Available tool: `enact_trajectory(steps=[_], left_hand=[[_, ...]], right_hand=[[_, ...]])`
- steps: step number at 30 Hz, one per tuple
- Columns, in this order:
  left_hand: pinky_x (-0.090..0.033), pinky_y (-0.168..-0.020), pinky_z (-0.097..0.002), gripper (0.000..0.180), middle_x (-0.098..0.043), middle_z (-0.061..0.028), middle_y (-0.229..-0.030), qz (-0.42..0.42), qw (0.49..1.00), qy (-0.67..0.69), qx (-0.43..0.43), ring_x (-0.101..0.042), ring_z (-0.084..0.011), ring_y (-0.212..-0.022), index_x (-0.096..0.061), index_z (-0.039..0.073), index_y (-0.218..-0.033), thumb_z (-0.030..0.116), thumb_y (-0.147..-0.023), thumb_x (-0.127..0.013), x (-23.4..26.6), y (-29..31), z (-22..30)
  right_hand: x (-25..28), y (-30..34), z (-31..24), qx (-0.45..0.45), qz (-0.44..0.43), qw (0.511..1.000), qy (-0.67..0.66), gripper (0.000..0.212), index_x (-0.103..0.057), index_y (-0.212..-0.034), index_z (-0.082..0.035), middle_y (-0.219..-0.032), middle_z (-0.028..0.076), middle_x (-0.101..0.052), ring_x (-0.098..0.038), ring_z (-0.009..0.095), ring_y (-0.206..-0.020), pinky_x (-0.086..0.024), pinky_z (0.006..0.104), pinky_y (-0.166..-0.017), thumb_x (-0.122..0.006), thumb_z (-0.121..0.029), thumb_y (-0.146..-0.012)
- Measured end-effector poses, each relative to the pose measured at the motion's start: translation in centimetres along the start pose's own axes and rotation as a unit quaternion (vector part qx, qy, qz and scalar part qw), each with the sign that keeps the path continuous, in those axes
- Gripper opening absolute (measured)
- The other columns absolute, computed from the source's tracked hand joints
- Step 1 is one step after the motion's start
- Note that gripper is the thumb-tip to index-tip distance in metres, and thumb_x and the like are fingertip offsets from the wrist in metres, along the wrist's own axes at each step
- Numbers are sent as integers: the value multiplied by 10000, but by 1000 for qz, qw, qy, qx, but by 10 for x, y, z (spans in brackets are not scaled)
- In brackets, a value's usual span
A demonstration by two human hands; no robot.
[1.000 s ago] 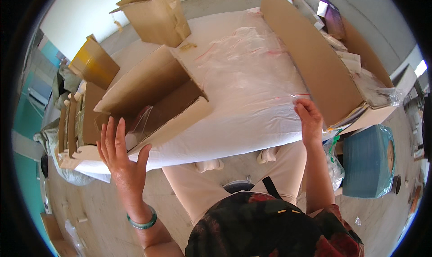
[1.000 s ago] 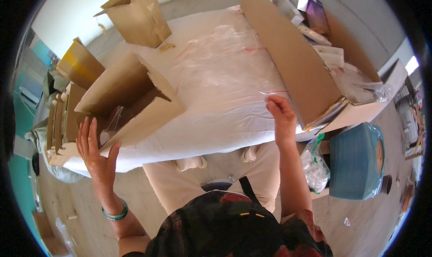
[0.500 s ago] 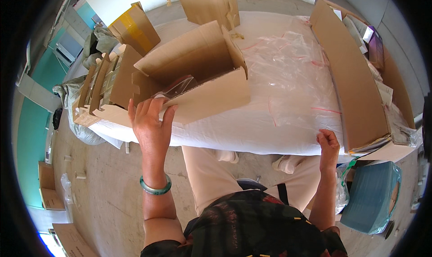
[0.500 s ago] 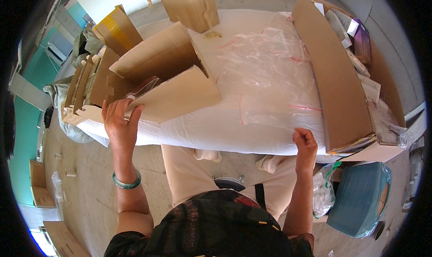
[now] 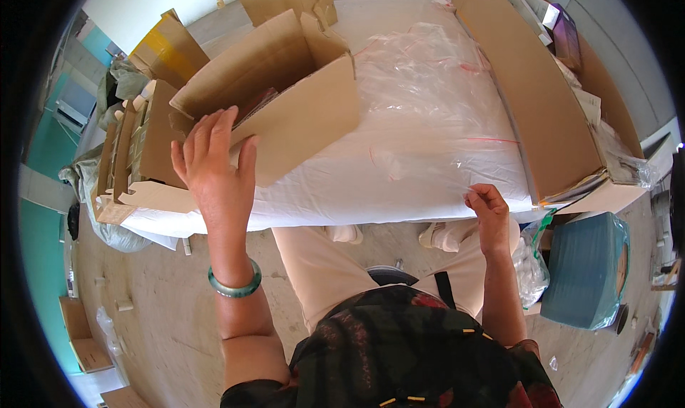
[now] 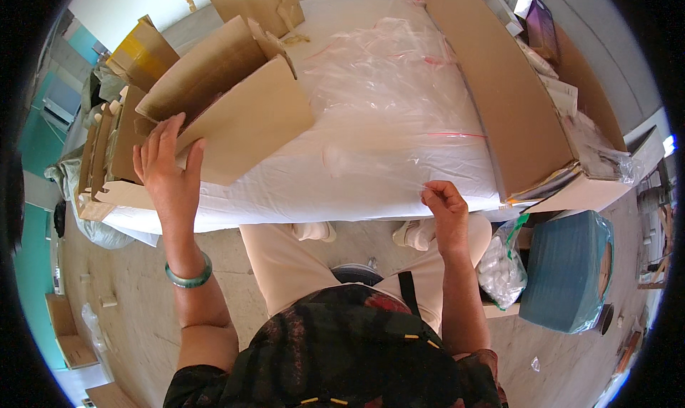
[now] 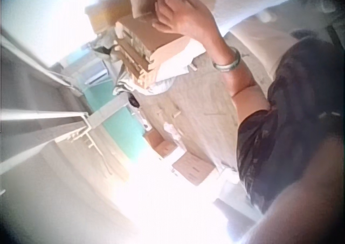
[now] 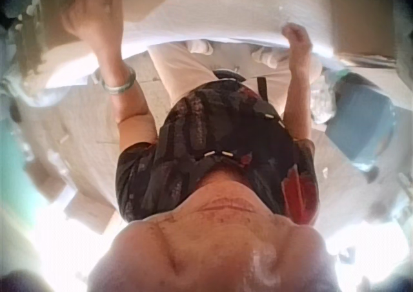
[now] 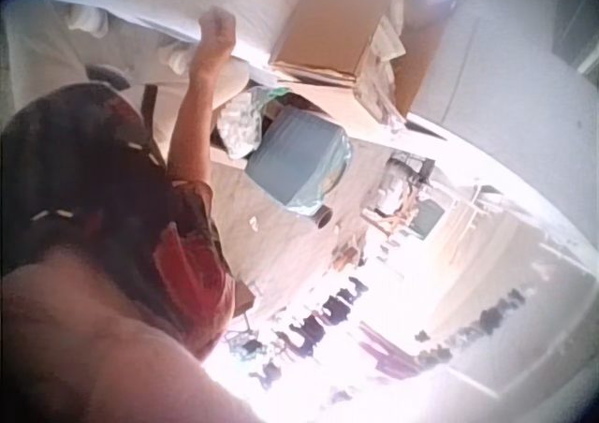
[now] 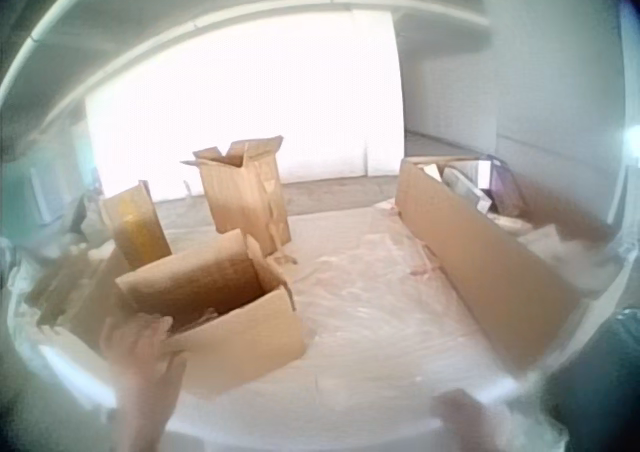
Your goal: The person picks up white bottles from a large box, places each bottle into a clear plastic bag, seals the bag, and then places the bagged bottles into a smaller cardboard box.
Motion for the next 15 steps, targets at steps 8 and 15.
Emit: enact_trajectory(steps=[8, 15], left_hand=[[-384, -955, -386, 344, -585, -85, -1132, 108, 984, 141, 22, -527, -220, -1083, -584, 65, -1136, 94, -807, -679, 20, 19, 6], [-456, -721, -284, 365, -603, -76, -938, -374, 622, 635, 264, -582, -181, -847, -568, 23, -1047, 365, -926, -527, -70, 112, 67]], right_hand=[[14, 11, -2, -11, 16, 1000, -6, 123, -598, -998, -50, -875, 10, -613, -593, 104, -855, -466, 242, -826, -562, -16, -886], [1, 23, 0, -22, -21, 995, -99, 114, -598, -985, -55, -890, 17, -621, -601, 119, -865, -466, 246, -836, -561, -11, -887]])
Point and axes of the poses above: each hand's wrist, its own y-axis away from the middle knuckle, its own x-axis out of the back of the hand, z = x × y, the point moved 3 cm from there along -y, towards the middle knuckle
